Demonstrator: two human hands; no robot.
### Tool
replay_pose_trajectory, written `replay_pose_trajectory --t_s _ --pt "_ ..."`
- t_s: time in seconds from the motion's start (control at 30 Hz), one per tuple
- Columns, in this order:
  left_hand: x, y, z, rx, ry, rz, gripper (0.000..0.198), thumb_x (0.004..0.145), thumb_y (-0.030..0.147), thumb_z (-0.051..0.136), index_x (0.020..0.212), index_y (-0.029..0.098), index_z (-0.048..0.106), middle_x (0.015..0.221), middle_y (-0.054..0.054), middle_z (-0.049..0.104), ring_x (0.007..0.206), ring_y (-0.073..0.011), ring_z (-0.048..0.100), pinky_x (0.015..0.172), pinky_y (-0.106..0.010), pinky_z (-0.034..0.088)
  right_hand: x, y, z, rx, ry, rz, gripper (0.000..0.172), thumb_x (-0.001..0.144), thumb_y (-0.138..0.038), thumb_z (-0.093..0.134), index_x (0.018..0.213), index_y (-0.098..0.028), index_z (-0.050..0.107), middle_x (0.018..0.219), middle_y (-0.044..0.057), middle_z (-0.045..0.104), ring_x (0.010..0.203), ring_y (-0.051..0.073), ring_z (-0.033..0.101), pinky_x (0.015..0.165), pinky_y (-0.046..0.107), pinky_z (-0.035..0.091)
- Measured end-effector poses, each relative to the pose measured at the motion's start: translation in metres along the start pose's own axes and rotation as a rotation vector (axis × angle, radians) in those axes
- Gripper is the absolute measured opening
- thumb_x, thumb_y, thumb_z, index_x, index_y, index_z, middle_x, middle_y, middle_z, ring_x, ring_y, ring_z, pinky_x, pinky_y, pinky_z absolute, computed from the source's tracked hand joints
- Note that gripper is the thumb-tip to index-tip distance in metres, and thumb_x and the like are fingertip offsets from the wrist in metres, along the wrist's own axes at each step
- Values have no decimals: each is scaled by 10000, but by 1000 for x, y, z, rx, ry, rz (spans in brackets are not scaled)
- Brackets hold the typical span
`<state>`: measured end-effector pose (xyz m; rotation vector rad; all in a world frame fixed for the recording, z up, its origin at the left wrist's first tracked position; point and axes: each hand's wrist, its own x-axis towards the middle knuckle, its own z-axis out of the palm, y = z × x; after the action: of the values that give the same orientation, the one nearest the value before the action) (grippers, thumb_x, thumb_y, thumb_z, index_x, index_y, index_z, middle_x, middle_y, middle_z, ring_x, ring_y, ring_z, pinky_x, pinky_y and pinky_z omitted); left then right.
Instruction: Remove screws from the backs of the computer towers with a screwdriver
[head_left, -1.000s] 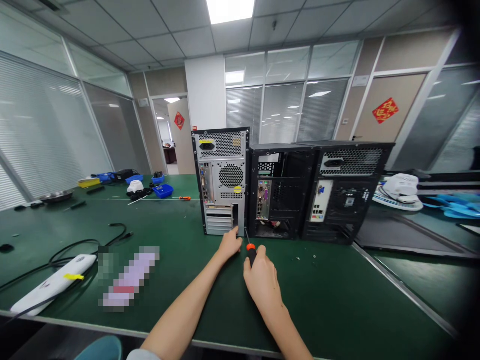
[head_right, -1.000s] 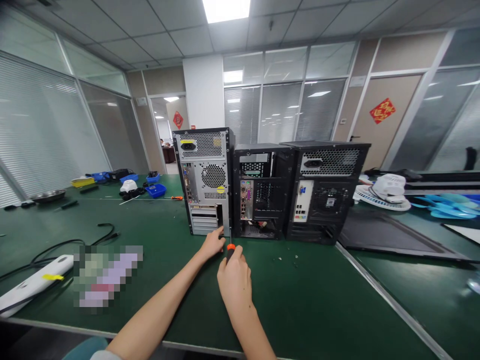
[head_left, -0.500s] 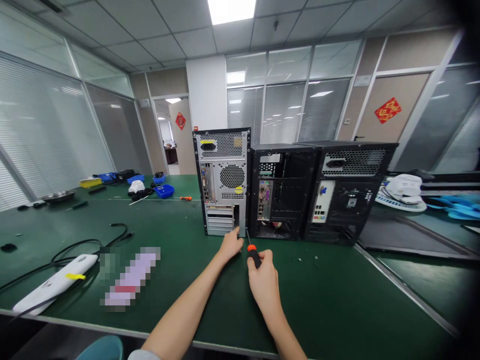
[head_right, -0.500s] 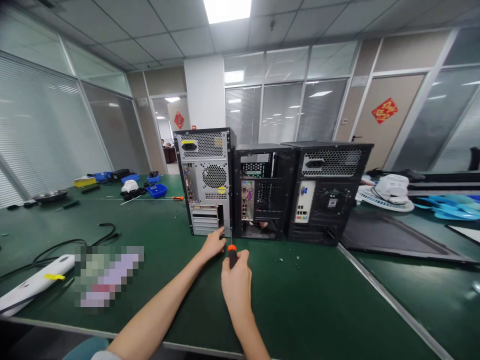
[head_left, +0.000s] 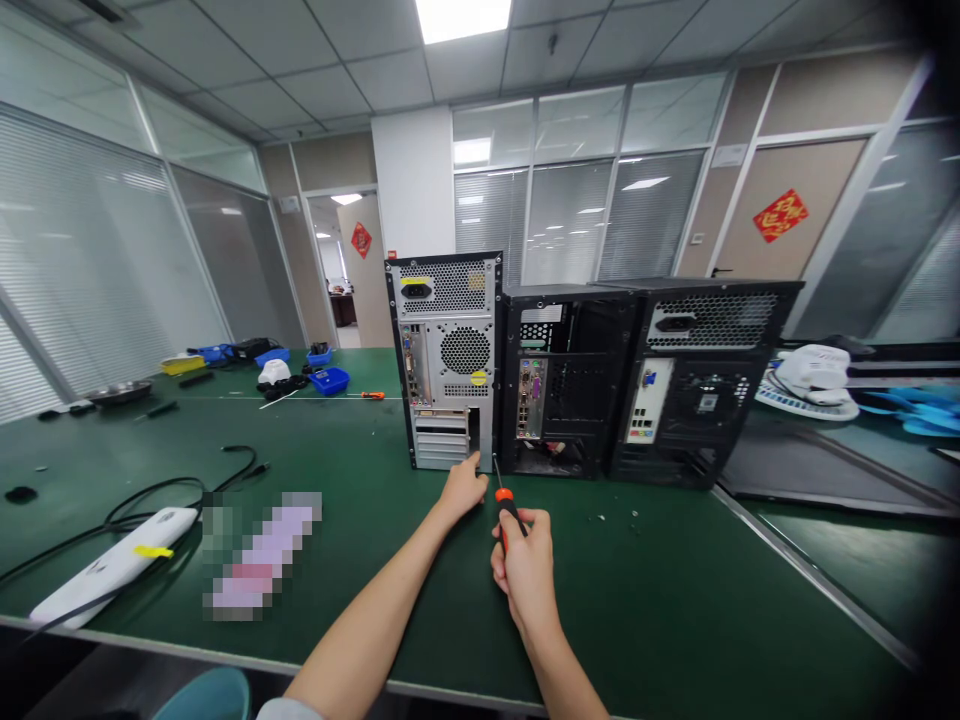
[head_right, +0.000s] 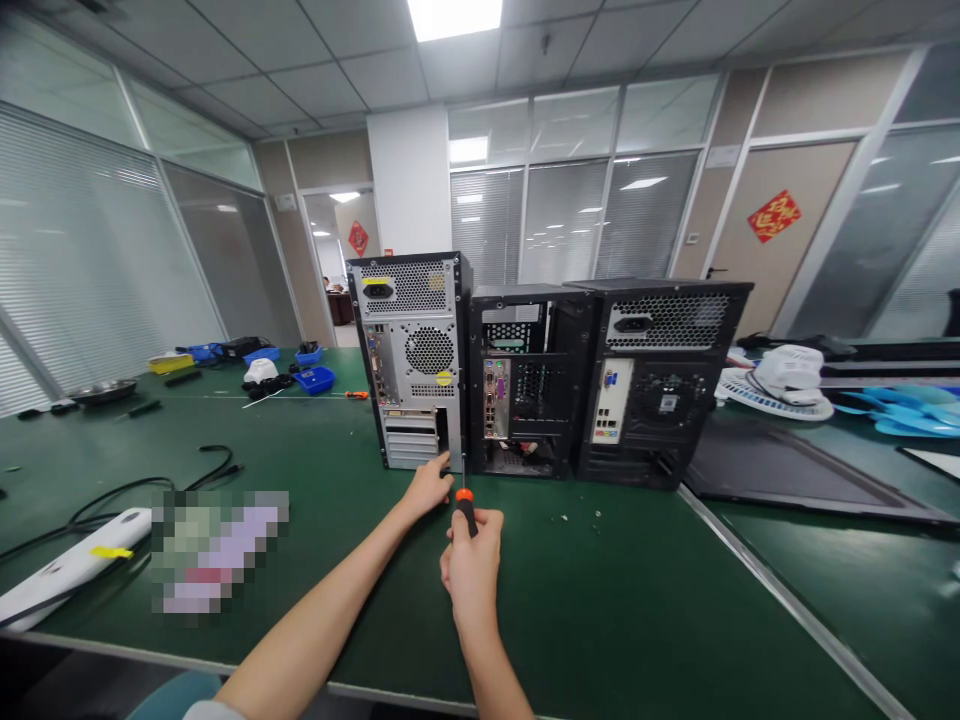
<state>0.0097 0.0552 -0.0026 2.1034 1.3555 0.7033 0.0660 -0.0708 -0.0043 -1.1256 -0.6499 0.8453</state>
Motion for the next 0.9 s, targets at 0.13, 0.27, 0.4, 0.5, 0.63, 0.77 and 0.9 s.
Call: replay_pose_trajectory --t_s 0.13,0.27,0.4,0.5,0.63,0.77,0.9 --pt "0 -1 0 -20 -12 40 445 741 93 400 1175 143 485 1003 -86 660 417 -62 535 560 -183 462 -6 -10 4 132 19 117 348 682 -475 546 815 -242 325 555 -130 482 232 34 333 224 126 158" --pt "0 -2 1 0 2 39 421 744 98 410 1152 152 498 940 -67 676 439 -72 552 595 -187 465 -11 -20 7 254 13 183 360 649 -449 586 794 -240 331 557 -127 483 248 24 322 238 115 144" --pt "1 -2 1 3 1 50 419 742 92 401 1145 152 498 909 -60 683 445 -78 561 608 -192 468 -12 -25 8 348 17 227 341 631 -402 604 759 -229 340 553 -118 488 255 22 323 246 116 142" --pt "0 -2 1 -9 -3 40 445 740 99 401 1175 141 483 914 -67 682 433 -81 555 604 -200 473 -12 -27 8 405 21 249 309 634 -378 592 740 -222 348 554 -105 496 260 21 318 252 123 150" --pt "1 -3 2 -7 0 22 483 739 115 409 1218 130 459 912 -75 683 436 -84 556 622 -203 476 -11 -29 8 451 19 263 237 661 -352 539 715 -208 360 559 -83 507 270 15 306 262 130 155" --pt "2 -4 3 -7 4 19 497 732 116 407 1228 120 448 905 -79 683 426 -79 548 616 -199 477 -8 -29 6 510 -5 297 181 692 -351 478 702 -195 386 571 -58 506 282 16 291 265 142 157" --pt "3 -5 4 -8 16 31 489 728 112 404 1212 120 466 925 -84 679 419 -72 542 615 -200 478 -6 -27 2 585 -33 342 164 722 -335 419 673 -179 417 582 -36 496 298 13 265 270 157 177"
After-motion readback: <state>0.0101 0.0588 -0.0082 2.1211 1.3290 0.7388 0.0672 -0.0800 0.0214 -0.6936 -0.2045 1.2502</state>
